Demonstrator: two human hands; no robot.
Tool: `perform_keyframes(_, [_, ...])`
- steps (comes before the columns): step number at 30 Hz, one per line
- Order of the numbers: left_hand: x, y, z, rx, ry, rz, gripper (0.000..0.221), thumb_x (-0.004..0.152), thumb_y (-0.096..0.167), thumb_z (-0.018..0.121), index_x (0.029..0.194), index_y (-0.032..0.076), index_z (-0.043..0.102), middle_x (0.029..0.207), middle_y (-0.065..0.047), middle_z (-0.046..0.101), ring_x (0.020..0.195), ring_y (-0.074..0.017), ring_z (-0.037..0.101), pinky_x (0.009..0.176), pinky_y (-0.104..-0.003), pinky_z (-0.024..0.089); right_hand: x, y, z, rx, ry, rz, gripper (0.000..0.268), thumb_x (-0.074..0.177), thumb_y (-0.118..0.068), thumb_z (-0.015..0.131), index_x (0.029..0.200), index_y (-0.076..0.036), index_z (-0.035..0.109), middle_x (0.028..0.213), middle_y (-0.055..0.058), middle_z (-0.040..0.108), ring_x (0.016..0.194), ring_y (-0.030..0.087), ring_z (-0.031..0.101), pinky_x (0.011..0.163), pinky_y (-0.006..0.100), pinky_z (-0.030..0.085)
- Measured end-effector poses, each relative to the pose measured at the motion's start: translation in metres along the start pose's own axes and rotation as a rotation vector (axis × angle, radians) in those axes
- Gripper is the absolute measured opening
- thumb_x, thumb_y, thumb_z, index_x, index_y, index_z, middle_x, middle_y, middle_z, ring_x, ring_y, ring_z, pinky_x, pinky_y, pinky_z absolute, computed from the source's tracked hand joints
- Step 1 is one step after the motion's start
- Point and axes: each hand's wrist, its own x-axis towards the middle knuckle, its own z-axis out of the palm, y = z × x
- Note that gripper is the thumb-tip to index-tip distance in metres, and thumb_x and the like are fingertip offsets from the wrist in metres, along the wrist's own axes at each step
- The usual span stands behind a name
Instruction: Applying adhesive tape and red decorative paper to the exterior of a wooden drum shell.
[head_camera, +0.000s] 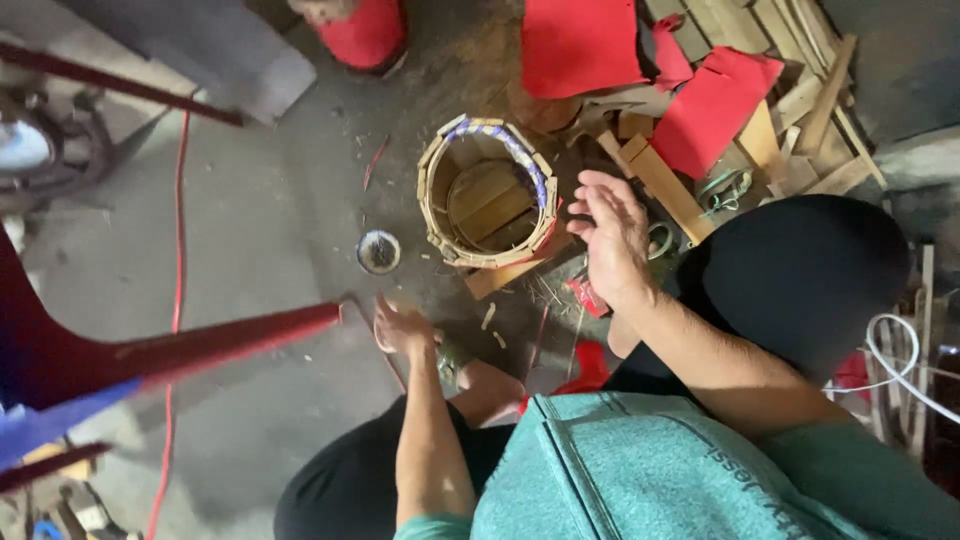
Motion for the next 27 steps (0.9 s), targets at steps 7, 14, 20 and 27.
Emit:
perform_keyframes(7, [-0.03,0.019,-0.016,0.11,-0.004,0.124,0.076,0.082,0.001,0.064,0.153,0.016,0.041,0.138,-0.023,0.055,0.136,-0.0422,0.047,0.11,-0.059,0.028,0.073,0.08,-0.059,-0.027,0.269,0.011,0.02,0.103,-0.017,0.055,0.12,-0.015,0.066,0.099,-0.002,0.059,0.081,0.007,0.061,0.064,0.018,0.057])
perform_keyframes(14, [-0.025,0.018,-0.005,0.204,-0.089,-0.11,0.082,0.084,0.001,0.061,0.16,0.014,0.031,0.123,-0.018,0.065,0.108,-0.0393,0.063,0.105,-0.061,0.027,0.211,0.161,-0.066,-0.682,0.388,-0.204,0.025,0.094,-0.023,0.071,0.119,-0.024,0.069,0.116,0.005,0.062,0.098,0.023,0.063,0.084,0.034,0.052])
perform_keyframes(20, [-0.016,0.023,-0.005,0.262,-0.006,-0.124,0.1,0.077,0.023,0.072,0.162,0.014,0.019,0.13,-0.022,0.054,0.12,-0.0419,0.052,0.097,-0.058,0.037,0.309,0.13,-0.05,-1.485,0.071,-0.406,0.043,0.104,-0.032,0.059,0.143,-0.015,0.059,0.165,0.014,0.019,0.136,0.043,0.042,0.105,0.06,0.038])
perform_keyframes(27, [-0.001,0.105,-0.063,0.113,0.087,-0.234,0.092,0.084,0.033,0.074,0.158,0.015,0.022,0.111,-0.021,0.064,0.097,-0.0377,0.065,0.078,-0.051,0.052,0.392,0.162,-0.077,-1.456,0.004,-0.412,0.026,0.098,-0.029,0.047,0.078,-0.014,0.054,0.149,0.004,0.054,0.122,0.043,0.039,0.094,0.073,0.024])
